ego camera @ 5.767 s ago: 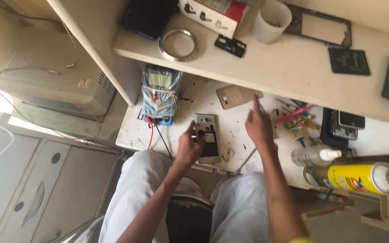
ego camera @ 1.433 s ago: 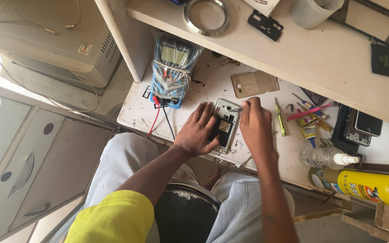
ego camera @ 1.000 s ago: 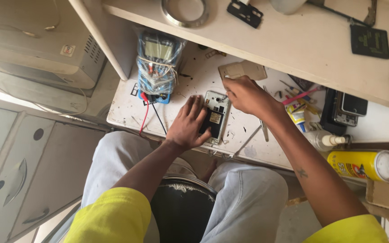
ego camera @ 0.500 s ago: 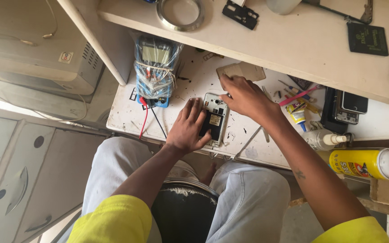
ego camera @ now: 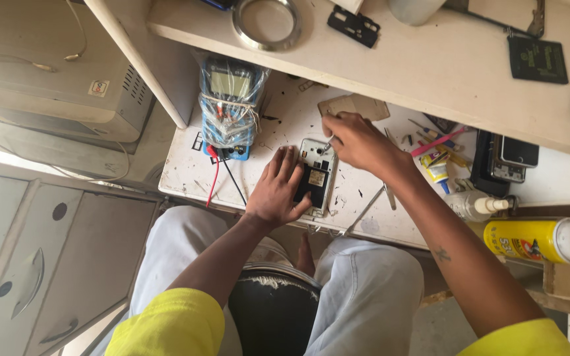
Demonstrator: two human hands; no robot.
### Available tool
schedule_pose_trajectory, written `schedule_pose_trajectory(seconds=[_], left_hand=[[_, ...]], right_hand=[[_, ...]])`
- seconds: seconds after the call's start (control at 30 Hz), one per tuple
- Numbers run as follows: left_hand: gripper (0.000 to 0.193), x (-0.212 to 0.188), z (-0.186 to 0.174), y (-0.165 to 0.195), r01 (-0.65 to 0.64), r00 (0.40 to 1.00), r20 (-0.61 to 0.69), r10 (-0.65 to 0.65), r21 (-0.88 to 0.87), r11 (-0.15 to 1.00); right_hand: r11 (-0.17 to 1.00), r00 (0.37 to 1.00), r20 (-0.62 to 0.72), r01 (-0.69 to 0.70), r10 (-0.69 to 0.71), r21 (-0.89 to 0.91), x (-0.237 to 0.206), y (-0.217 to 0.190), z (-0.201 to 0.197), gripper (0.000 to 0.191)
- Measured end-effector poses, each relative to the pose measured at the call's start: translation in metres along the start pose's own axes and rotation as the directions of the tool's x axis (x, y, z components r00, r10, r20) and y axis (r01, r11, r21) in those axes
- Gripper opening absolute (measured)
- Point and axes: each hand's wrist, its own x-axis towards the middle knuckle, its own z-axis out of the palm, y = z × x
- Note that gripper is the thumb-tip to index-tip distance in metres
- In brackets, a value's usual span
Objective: The person sits at a repair workbench and disassembles a smartphone. They pry off the back cover and battery, unscrew internal components with a screwdriver, lift out the battery and internal parts, and work on the exposed phone chassis with hand tools.
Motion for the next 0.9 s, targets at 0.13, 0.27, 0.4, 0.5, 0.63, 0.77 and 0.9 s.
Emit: schedule_pose_trajectory(seconds=[0.13,0.27,0.4,0.5,0.63,0.77,0.9], left_hand=[[0.076,-0.001,-0.002,0.002,0.021,1.0,0.008,-0.02,-0.038,0.999],[0.078,0.0,-0.004,0.0,0.012,1.0,0.012,-0.012,-0.022,1.0],[0.077,0.0,-0.003,-0.002,-0.004,1.0,-0.012,0.004,0.009,1.0],[0.079,0.0,0.0,-0.001,0.01,1.0,-0.007,-0.01,-0.039,0.999],[0.075,-0.001,-0.002,-0.004,0.004,1.0,0.022,-0.003,-0.046,0.999],[0.076,0.001,-0.003,-0.006,0.009,1.0,0.001,-0.009,-0.068,0.998],[0.072,0.002,-0.004,-0.007,-0.02,0.999,0.029,0.02,0.002,1.0]], right_hand=[[0.98,0.978,0.098,-0.192,0.186,0.055,0.001,-0.003,-0.002,0.017],[0.939,0.938,0.194,-0.316,0.289,0.132,0.0,-0.002,-0.003,0.015],[0.995,0.993,-0.081,0.087,-0.083,0.05,-0.007,0.0,-0.003,0.028],[0.929,0.937,0.148,-0.338,0.317,0.153,-0.015,0.0,-0.006,0.023],[0.851,0.935,0.158,-0.354,0.317,0.388,-0.017,-0.013,0.001,0.015],[0.892,0.95,0.075,-0.311,0.304,0.327,-0.019,-0.022,0.006,0.012],[0.979,0.984,-0.155,-0.052,0.083,0.196,-0.017,-0.026,0.005,0.012]])
